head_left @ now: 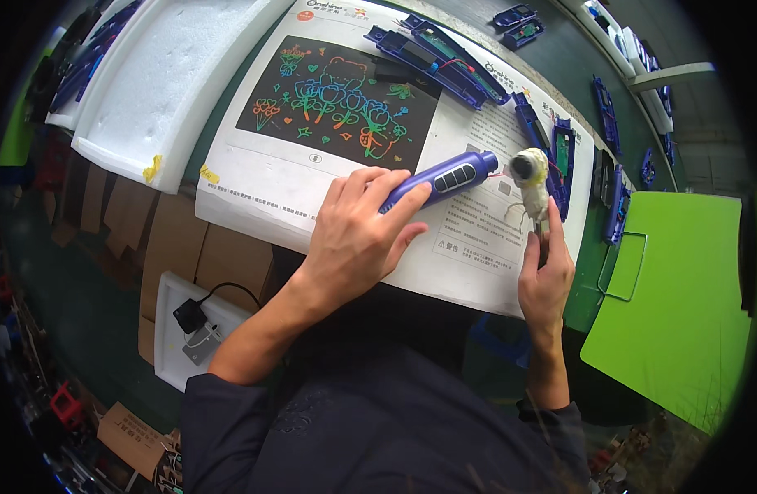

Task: Assembling and inspecting blue plastic electronic device housings at a factory workbench, using a rubber mallet to secure parts.

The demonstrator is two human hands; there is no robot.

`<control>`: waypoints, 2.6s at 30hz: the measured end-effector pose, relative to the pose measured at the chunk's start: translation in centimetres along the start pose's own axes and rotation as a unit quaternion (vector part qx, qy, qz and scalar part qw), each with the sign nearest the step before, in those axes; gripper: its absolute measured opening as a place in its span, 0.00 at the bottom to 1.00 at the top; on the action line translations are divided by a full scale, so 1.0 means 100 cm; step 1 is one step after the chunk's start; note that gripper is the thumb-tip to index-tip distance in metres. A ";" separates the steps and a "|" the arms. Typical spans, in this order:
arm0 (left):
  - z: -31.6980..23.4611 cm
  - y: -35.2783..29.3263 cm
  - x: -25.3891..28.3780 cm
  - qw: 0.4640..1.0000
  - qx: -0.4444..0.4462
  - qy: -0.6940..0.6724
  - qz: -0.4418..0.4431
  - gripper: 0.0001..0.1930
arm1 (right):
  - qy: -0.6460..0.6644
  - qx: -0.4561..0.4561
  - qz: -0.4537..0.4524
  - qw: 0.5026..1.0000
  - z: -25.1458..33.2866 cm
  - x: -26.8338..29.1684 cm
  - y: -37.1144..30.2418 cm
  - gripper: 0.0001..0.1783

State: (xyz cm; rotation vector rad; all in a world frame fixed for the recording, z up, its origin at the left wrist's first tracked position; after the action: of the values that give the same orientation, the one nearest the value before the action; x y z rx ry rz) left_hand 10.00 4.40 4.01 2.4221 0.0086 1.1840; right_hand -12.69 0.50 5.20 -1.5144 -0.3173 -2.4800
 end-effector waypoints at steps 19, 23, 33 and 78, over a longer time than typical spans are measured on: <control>-0.014 -0.014 0.041 0.974 -0.091 -0.084 -0.187 0.25 | 0.571 0.027 0.116 0.812 0.033 -0.020 0.044 0.34; 0.035 0.022 0.092 0.974 -0.044 0.019 -0.221 0.24 | 0.408 -0.001 0.153 0.900 0.015 -0.013 0.091 0.24; 0.312 0.248 0.197 0.904 0.214 0.321 -0.186 0.15 | 0.136 0.223 0.153 0.953 0.165 -0.053 0.260 0.12; -0.039 0.035 -0.040 0.680 0.164 -0.710 -0.079 0.30 | 0.246 0.107 -0.054 0.962 0.076 0.000 -0.026 0.27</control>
State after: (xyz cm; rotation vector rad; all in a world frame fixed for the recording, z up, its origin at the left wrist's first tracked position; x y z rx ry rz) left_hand 3.95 2.00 4.45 2.8645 -0.0473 -1.0663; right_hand -7.01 5.18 8.43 -0.7813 -0.5630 -2.6928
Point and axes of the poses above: each hand's wrist, its own y-axis towards the middle knuckle, its own x-axis out of the back of the hand, z = x × y, the point moved 9 cm from there along y, towards the middle knuckle, and after that the axes turned 8 degrees about z, right-handed, at the moved point
